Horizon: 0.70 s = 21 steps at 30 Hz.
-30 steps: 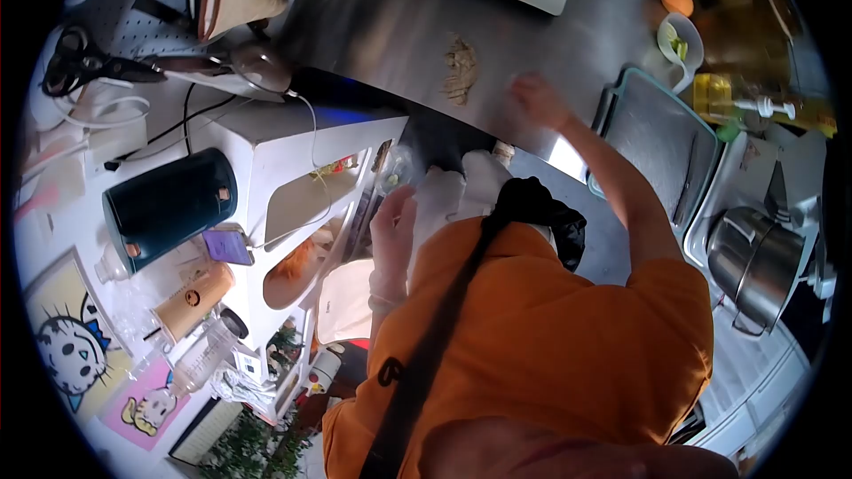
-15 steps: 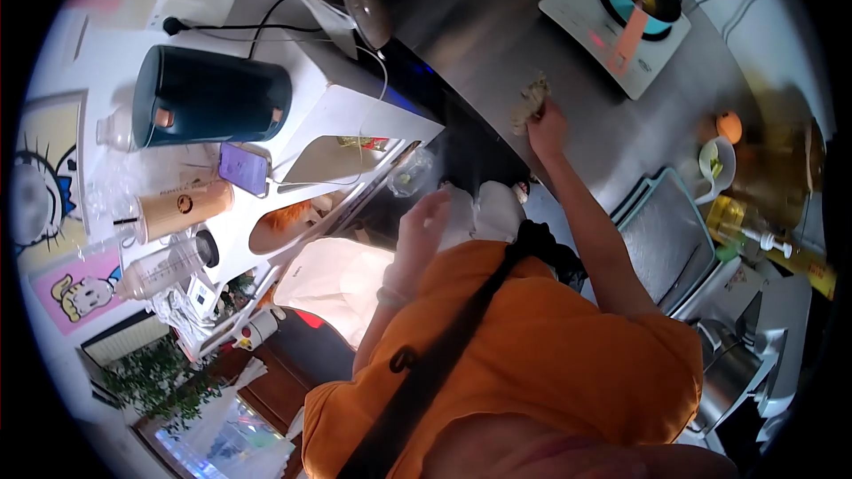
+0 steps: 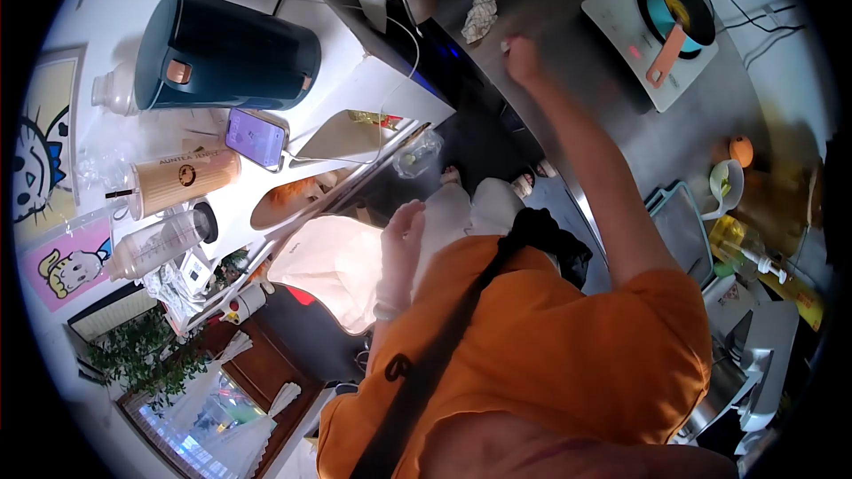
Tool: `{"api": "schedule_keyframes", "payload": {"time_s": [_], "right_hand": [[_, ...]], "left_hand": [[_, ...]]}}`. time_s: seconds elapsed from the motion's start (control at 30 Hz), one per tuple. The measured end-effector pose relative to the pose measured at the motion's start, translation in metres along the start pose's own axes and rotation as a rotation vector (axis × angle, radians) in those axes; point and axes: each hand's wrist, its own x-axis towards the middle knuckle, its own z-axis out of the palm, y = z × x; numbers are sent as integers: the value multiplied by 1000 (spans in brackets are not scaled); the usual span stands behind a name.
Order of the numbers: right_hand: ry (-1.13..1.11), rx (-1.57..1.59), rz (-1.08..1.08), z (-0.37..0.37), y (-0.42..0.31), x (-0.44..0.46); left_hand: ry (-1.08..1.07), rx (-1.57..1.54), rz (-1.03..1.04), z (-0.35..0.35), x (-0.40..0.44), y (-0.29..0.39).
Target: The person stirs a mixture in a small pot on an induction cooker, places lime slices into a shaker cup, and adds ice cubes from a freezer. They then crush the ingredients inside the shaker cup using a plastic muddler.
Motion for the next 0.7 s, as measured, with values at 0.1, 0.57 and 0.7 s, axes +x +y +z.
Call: {"api": "schedule_keyframes", "payload": {"time_s": [0.1, 0.57, 0.7], "right_hand": [[-182, -142, -302, 7, -4, -45], [-50, -119, 264, -159, 50, -184], [134, 51, -82, -126, 1, -112]], "left_hand": [[-76, 74, 22, 0, 7, 10], [-310, 195, 215, 36, 51, 33], [-401, 232, 295, 42, 58, 45]]}}
